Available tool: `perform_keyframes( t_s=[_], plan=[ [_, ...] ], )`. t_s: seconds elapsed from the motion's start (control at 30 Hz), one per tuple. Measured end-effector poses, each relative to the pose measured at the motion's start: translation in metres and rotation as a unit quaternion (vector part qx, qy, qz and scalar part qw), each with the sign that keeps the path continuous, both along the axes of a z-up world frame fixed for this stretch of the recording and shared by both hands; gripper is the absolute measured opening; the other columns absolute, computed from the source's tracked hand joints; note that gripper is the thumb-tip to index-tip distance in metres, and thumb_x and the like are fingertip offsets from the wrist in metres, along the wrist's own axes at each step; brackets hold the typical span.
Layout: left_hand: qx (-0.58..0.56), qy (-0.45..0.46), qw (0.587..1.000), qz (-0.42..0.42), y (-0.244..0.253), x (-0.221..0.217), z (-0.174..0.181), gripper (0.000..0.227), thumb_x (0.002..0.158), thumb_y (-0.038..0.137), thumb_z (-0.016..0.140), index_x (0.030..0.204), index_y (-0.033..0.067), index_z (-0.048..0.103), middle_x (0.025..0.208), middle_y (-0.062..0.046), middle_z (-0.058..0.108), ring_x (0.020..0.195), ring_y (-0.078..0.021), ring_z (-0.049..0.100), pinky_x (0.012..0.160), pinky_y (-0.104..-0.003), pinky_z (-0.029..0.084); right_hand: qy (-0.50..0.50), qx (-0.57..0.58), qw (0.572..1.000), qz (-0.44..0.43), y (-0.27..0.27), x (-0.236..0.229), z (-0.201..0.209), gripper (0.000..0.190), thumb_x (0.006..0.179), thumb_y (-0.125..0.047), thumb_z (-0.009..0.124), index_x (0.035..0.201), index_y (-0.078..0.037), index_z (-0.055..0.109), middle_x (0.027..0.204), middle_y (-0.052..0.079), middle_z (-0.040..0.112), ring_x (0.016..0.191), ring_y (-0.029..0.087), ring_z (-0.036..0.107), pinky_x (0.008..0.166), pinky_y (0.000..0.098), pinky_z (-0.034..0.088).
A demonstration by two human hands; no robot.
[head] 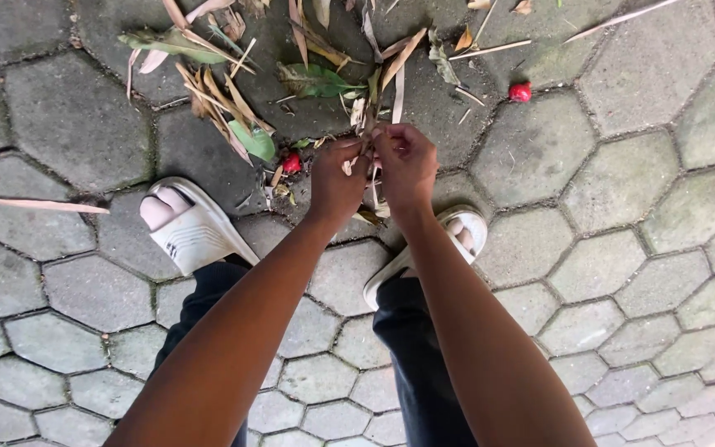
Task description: Collect dry leaves from the tiled outdoor ground by hand and place them into a blue container.
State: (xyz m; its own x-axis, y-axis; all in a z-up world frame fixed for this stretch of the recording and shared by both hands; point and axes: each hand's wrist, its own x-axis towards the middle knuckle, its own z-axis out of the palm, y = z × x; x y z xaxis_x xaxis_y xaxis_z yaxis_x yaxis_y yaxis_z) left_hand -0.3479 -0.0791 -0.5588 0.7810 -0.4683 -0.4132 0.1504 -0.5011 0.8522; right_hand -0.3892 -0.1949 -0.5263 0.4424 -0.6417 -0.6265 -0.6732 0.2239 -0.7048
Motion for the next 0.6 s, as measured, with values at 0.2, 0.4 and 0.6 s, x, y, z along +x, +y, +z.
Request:
perform_keyframes(
  t_s=[0.2, 0.4, 0.6],
  plan=[
    [-0.155, 0.151, 0.973, 0.075, -0.025, 0.009, 0.087, 0.018, 0.098, 0.003, 0.059, 0.11, 0.0013, 0.073, 0.111, -0.014, 0.07, 0.101, -0.0278, 0.076, 0.086, -0.032, 0.062, -0.149, 0.089, 0.979, -0.105, -0.016, 0.013, 0.098, 0.019, 0.097, -0.015, 0.072, 0.106, 0.003, 0.072, 0.094, 0.007, 0.075, 0.082, 0.011, 0.071, 0.075, 0.0257, 0.061],
    [-0.152, 0.021, 0.988, 0.021, -0.056, 0.053, 0.232, 0.012, 0.101, 0.004, 0.06, 0.107, -0.0014, 0.069, 0.118, -0.013, 0.06, 0.105, -0.0241, 0.07, 0.083, -0.03, 0.065, -0.141, -0.012, 0.985, -0.093, -0.038, 0.047, 0.232, 0.021, 0.095, -0.008, 0.075, 0.112, 0.004, 0.072, 0.097, 0.005, 0.074, 0.086, 0.009, 0.067, 0.078, 0.0237, 0.056],
    [-0.291, 0.178, 0.94, -0.021, -0.057, 0.121, 0.349, 0.022, 0.101, 0.006, 0.057, 0.119, -0.0042, 0.066, 0.126, -0.011, 0.054, 0.112, -0.021, 0.066, 0.095, -0.031, 0.058, -0.227, 0.006, 0.963, -0.144, -0.053, 0.082, 0.325, 0.01, 0.101, -0.002, 0.069, 0.108, 0.005, 0.07, 0.096, 0.007, 0.072, 0.083, 0.011, 0.065, 0.077, 0.0253, 0.053]
  ],
)
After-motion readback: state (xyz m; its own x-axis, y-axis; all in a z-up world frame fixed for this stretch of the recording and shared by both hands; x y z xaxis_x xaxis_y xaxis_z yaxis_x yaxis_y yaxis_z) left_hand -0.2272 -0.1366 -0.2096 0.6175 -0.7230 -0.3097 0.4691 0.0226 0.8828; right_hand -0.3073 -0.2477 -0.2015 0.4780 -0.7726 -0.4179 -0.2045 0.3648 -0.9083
